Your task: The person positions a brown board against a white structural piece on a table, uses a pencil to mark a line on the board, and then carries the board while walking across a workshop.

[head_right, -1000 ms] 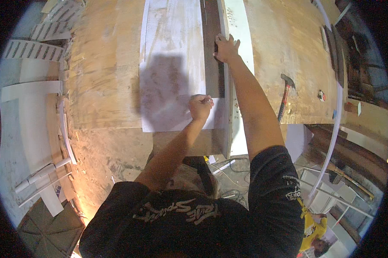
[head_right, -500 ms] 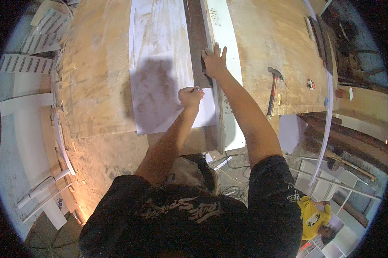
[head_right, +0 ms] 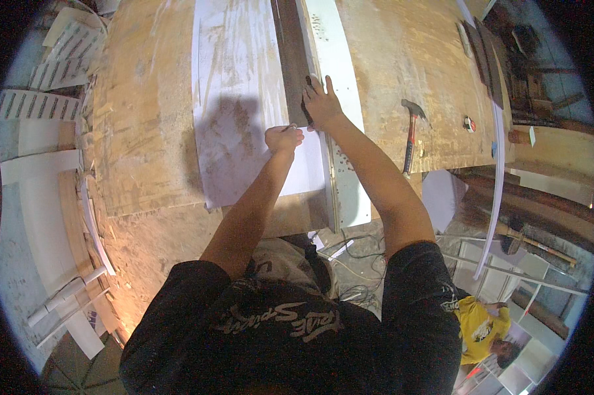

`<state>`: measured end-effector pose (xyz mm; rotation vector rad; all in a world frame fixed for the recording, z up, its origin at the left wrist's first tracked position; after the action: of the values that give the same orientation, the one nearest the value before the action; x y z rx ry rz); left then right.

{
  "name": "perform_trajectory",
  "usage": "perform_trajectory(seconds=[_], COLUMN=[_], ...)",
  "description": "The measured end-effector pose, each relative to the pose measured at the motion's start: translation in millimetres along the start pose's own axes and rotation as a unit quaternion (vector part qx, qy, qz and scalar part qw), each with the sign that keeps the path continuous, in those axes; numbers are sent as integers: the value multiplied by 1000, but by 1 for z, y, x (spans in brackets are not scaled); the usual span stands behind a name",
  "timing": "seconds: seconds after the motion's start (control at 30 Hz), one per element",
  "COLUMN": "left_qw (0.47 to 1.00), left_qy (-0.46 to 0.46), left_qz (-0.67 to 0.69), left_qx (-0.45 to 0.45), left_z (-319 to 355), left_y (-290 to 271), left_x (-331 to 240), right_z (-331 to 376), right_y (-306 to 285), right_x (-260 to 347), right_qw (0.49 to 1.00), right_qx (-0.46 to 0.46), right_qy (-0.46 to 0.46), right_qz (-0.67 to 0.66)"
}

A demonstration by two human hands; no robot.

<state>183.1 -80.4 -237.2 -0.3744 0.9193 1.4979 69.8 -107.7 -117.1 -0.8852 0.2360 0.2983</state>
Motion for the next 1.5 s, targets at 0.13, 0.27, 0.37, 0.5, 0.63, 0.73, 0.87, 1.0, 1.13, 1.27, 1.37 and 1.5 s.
perform_trajectory(seconds=[0.13,0.27,0.37,0.5,0.63,0.73,0.87,1.0,1.13,1.27,1.37,1.5], left_qw=[999,998,998,974,848,847,744,716,694,668,705,709], left_qy=[-5,19,17,16,250,230,241,209,230,264,202,204], left_qz=[-1,33,-14,-169,-466,-461,-601,-647,-654,-665,-658,-662], left_qx=[42,54,63,151,-26,-131,-167,-156,-195,-203,-169,-132], left_z=[1,3,1,-4,22,35,47,42,41,41,35,34], left_y=[0,1,0,-19,-88,-158,-184,-179,-179,-176,-180,-176], left_x=[-1,-5,-4,-10,-77,-116,-146,-136,-136,-138,-132,-131], right_z=[-9,-18,-15,-10,-16,-24,-31,-32,-26,-22,-31,-39], right_y=[-4,-2,-7,-14,-21,-25,-26,-29,-21,-14,-10,-15], right_x=[2,1,1,1,-5,-12,-12,-3,5,6,6,0], right_qw=[998,993,993,991,991,991,989,989,990,992,993,992], right_qx=[-6,54,42,46,51,51,58,45,37,-24,0,26], right_qy=[-40,-74,-74,-104,-105,-83,-56,-54,-58,-67,-68,-76], right_qz=[43,69,76,69,66,88,123,127,122,101,94,97])
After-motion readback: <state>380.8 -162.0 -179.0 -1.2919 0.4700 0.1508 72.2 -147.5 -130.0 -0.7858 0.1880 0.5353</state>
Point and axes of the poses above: each hand's wrist, its own z-axis away from the middle knuckle, its own y-axis out of the palm, x = y × z, the point moved 7 cm from there along -z, towards the middle knuckle, and after that the axes turned 15 degrees about x, right-handed, at the moved point
